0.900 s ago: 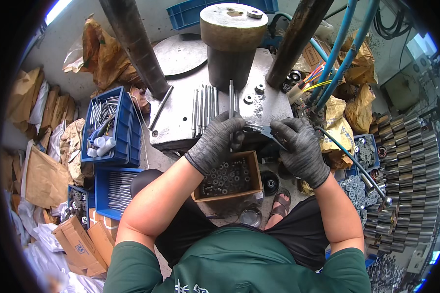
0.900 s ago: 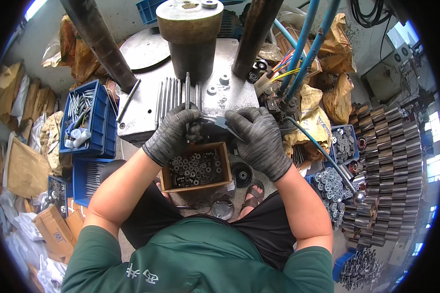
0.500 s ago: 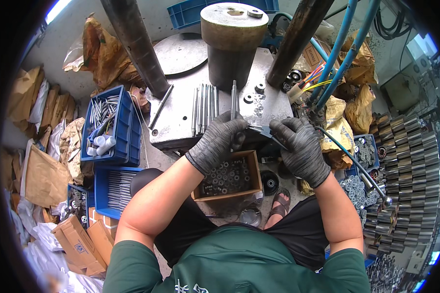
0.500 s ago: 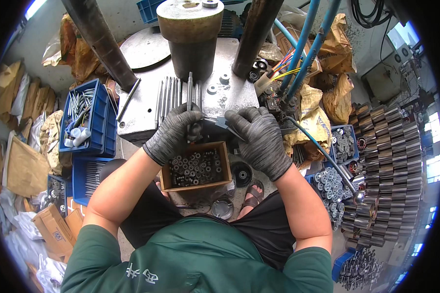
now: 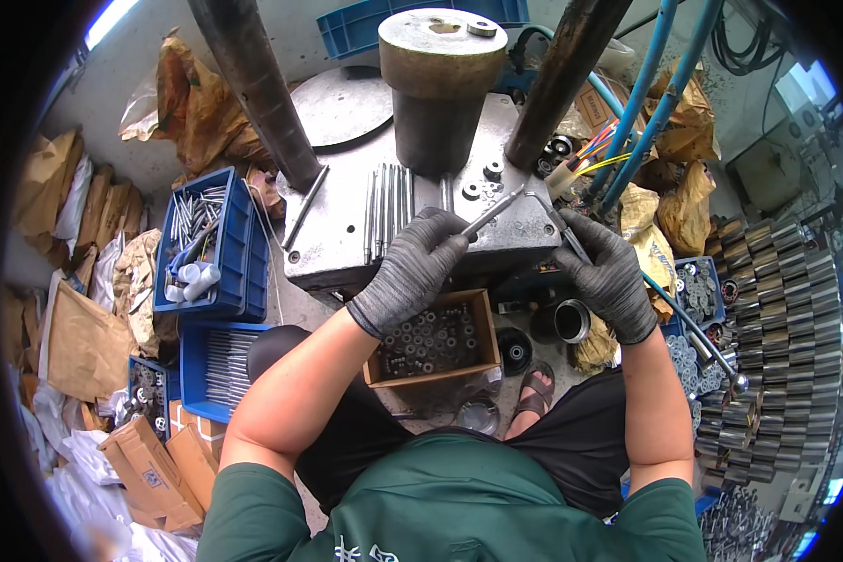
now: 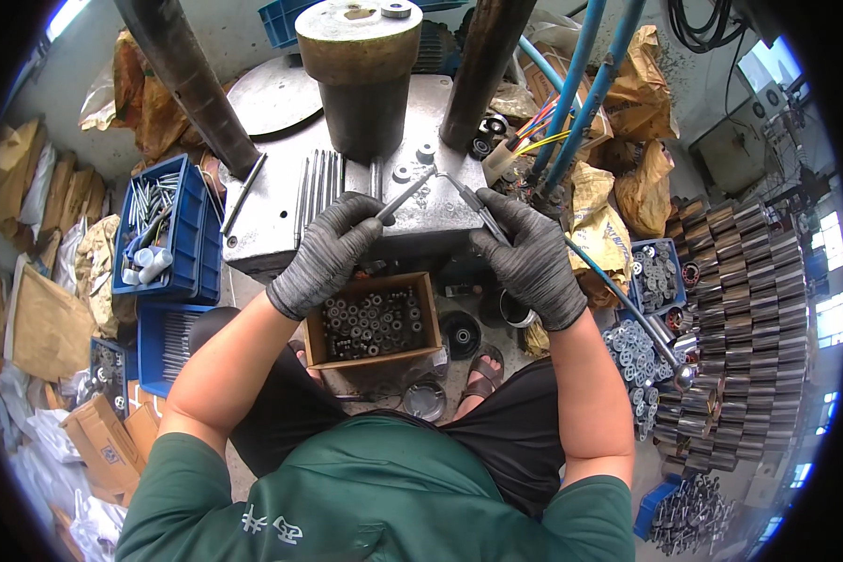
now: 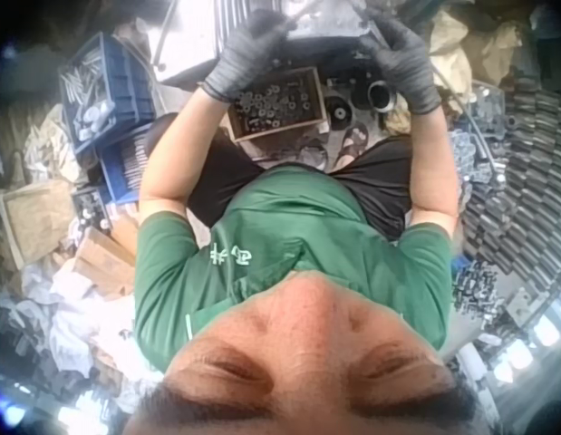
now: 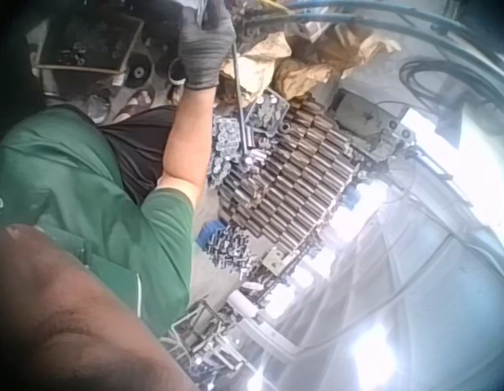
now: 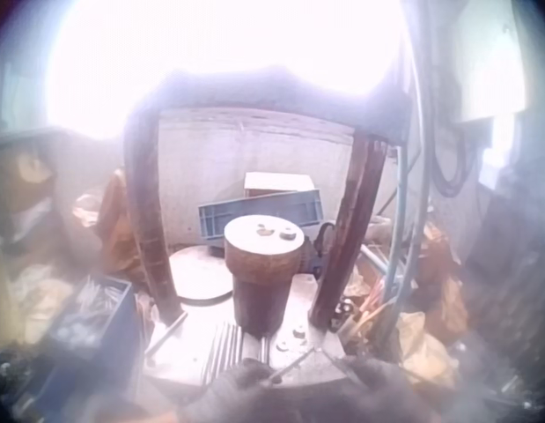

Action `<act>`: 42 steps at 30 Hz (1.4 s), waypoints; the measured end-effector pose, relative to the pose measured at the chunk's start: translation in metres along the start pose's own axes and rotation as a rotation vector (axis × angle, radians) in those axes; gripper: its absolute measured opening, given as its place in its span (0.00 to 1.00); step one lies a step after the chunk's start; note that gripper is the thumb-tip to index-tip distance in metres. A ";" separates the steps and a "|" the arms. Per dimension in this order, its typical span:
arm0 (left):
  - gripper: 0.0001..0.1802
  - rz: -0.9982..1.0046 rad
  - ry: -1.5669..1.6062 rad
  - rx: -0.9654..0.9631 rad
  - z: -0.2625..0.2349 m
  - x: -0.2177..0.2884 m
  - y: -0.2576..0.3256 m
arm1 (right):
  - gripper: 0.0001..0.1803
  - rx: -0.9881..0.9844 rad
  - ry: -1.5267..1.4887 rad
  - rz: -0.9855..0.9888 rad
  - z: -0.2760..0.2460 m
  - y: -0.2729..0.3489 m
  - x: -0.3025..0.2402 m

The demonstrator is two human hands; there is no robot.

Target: Using digital calipers to measure and inspect the dimensions of metal rods at an industrial workbench.

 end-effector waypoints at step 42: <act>0.29 -0.397 1.205 -0.271 0.043 -0.006 0.007 | 0.34 -0.491 0.190 -0.182 0.073 0.022 0.015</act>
Point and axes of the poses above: each hand's wrist, its own y-axis away from the middle knuckle, its own z-axis out of the palm, x = y × z, the point moved 9 cm from there along -y, towards the middle knuckle, and after that the axes turned 14 degrees about -y, right-handed, at the moved point
